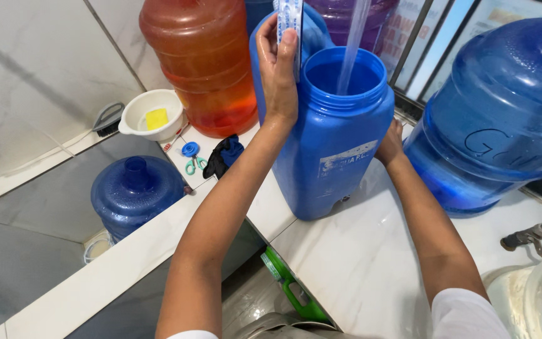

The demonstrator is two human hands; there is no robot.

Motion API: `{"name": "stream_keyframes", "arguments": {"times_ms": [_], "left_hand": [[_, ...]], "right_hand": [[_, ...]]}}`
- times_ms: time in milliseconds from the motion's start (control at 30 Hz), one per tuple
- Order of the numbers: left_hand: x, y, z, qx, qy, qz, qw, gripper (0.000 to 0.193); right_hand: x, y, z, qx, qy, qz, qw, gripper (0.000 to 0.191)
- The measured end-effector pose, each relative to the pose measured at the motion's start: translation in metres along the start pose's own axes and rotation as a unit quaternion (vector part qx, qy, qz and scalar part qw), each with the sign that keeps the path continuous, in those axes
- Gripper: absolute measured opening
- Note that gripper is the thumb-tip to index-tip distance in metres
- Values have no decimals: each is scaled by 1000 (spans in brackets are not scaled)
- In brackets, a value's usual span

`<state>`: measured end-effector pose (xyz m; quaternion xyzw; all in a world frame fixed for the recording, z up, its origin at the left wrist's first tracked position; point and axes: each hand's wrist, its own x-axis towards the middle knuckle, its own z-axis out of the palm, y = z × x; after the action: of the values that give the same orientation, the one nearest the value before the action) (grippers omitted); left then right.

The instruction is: The person cleans a blue plastic container by rinsing it under a tap, scrubbing with a sponge, and wiping with a cloth. They then apply a seal to the container's lid using a heat gun and place the container on a counter among other containers.

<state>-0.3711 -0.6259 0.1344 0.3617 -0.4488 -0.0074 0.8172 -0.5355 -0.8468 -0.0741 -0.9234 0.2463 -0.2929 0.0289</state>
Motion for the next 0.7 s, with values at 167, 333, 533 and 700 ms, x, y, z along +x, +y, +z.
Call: {"name": "stream_keyframes", "arguments": {"times_ms": [167,333,533,700], "left_hand": [[-3,1,1,1,-2,0,1000,74],[-5,1,-3,34,-9,6,999,74],[-8,2,-3,33,-6,-4,999,74],[-10,5,-3,60,-10,-4,998,81]], "right_hand": [[-5,6,5,-87,1,-10,996,56],[-31,2,9,-93,49,52,993,52],[-74,-3,6,-64,31,106,992,65],[-93,-5,10,-3,6,124,992,86]]}}
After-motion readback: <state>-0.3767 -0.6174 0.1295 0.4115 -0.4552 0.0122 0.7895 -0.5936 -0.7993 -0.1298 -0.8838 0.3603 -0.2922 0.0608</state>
